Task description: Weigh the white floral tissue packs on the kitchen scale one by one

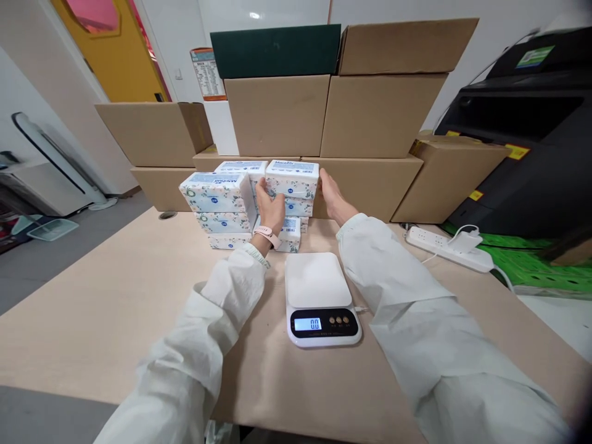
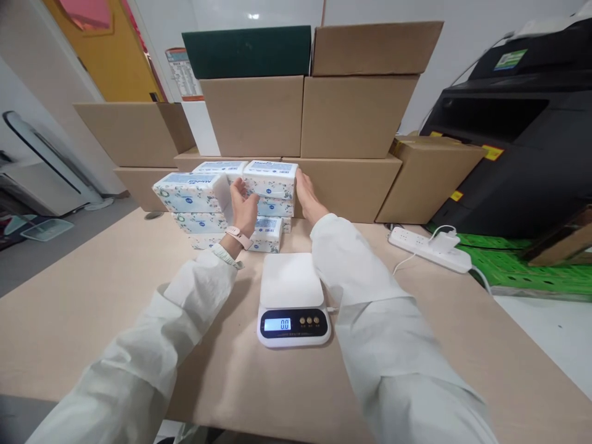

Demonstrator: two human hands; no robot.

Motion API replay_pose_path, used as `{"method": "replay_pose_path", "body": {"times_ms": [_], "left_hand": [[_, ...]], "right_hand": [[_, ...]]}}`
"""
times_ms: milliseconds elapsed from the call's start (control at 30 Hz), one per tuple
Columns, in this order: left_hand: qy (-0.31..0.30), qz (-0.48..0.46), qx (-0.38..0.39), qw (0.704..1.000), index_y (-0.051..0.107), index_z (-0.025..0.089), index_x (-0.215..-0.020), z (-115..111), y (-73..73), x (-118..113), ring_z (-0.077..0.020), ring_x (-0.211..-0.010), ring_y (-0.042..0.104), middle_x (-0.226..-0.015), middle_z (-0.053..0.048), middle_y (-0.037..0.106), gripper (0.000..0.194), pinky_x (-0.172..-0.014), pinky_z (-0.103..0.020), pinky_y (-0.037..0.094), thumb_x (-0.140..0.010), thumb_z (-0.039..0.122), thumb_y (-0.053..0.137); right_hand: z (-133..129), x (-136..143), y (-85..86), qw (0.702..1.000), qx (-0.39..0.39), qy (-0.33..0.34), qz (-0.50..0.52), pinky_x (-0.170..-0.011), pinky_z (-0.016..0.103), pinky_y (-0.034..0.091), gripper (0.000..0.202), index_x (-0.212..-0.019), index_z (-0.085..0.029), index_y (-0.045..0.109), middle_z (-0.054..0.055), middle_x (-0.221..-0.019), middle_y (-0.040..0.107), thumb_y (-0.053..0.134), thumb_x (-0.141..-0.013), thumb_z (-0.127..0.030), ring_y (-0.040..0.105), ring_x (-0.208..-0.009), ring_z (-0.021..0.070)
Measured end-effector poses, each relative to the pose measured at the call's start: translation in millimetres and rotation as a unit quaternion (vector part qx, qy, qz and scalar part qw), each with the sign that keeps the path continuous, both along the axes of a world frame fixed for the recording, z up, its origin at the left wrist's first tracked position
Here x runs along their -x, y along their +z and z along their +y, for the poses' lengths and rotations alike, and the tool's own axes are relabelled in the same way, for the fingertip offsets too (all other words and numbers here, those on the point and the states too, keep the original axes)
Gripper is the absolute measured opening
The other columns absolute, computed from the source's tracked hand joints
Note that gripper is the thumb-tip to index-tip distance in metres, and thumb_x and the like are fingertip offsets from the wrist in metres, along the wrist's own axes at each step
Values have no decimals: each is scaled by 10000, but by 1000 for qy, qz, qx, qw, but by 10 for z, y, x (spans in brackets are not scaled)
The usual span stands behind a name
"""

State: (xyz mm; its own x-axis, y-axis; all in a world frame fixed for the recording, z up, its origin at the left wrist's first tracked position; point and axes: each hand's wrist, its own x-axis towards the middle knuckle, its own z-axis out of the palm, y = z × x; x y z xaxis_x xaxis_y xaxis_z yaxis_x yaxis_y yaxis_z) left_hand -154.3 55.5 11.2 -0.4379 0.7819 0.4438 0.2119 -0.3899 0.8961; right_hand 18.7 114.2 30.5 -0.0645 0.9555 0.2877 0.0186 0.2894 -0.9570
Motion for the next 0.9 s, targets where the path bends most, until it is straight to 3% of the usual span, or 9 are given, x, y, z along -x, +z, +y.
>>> {"method": "replay_pose_path", "body": {"times_ms": [167, 300, 400, 500, 600, 733, 800, 900], "left_hand": [[22, -12, 13, 1000, 496, 194, -1447, 106, 111, 22, -315, -1363, 585, -1391, -156, 593, 614, -1243, -509, 426, -862, 119, 668], [18, 16, 11, 1000, 651, 198, -1261, 118, 236, 9, -286, -1206, 609, -1141, -87, 621, 436, -1210, -491, 441, -837, 115, 711], [1, 38, 8, 999, 718, 193, -1178, -67, 301, -20, -260, -1130, 620, -1146, -90, 629, 327, -1145, -442, 489, -860, 115, 711], [-70, 66, -30, 995, 700, 222, -1255, -515, 267, -23, -234, -1106, 646, -1282, -95, 649, 339, -1034, -387, 552, -919, 173, 694], [-165, 108, -72, 978, 638, 267, -1324, -1160, 97, 1, -245, -1169, 662, -1340, -86, 670, 363, -970, -373, 592, -968, 301, 695], [-212, 114, -16, 970, 592, 306, -1349, -1903, -305, 21, -263, -1204, 672, -1365, -99, 674, 393, -996, -432, 622, -973, 363, 691], [-233, 97, 36, 967, 601, 287, -1319, -2094, -513, 23, -272, -1201, 682, -1366, -116, 679, 375, -989, -456, 629, -961, 357, 691], [-236, 75, 103, 963, 642, 244, -1251, -2177, -708, 50, -282, -1164, 697, -1284, -124, 711, 366, -936, -454, 636, -904, 340, 706]], "right_hand": [[102, 70, 19, 998, 38, 1, 49, -1165, 539, 490, 654, -1140, -319, 697, 58, -1231, 785, 467, -892, -878, 631, -1328, 305], [148, 81, 59, 995, 55, 4, 77, -1230, 538, 457, 554, -1167, -294, 687, 62, -1334, 767, 552, -913, -768, 629, -1379, 301], [-17, -22, 92, 994, 63, -4, 91, -1288, 506, 410, 495, -1241, -283, 664, 56, -1468, 707, 554, -954, -671, 604, -1435, 275], [-527, -250, 78, 995, 30, -3, 92, -1326, 487, 373, 515, -1343, -296, 641, 25, -1571, 640, 557, -982, -653, 546, -1514, 260], [-1307, -483, -17, 997, -10, 19, 70, -1349, 472, 352, 573, -1426, -319, 628, -6, -1615, 608, 548, -1002, -696, 488, -1574, 263], [-2212, -605, -280, 999, 28, 2, 16, -1340, 511, 382, 557, -1502, -375, 605, -11, -1600, 631, 525, -1038, -673, 519, -1557, 277], [-2434, -619, -457, 998, 67, -5, -9, -1327, 534, 402, 560, -1542, -413, 572, -13, -1594, 638, 530, -1041, -659, 523, -1555, 278], [-2509, -689, -725, 994, 95, -27, -48, -1359, 562, 334, 569, -1516, -416, 604, -9, -1606, 625, 530, -1023, -691, 469, -1593, 279]]}}
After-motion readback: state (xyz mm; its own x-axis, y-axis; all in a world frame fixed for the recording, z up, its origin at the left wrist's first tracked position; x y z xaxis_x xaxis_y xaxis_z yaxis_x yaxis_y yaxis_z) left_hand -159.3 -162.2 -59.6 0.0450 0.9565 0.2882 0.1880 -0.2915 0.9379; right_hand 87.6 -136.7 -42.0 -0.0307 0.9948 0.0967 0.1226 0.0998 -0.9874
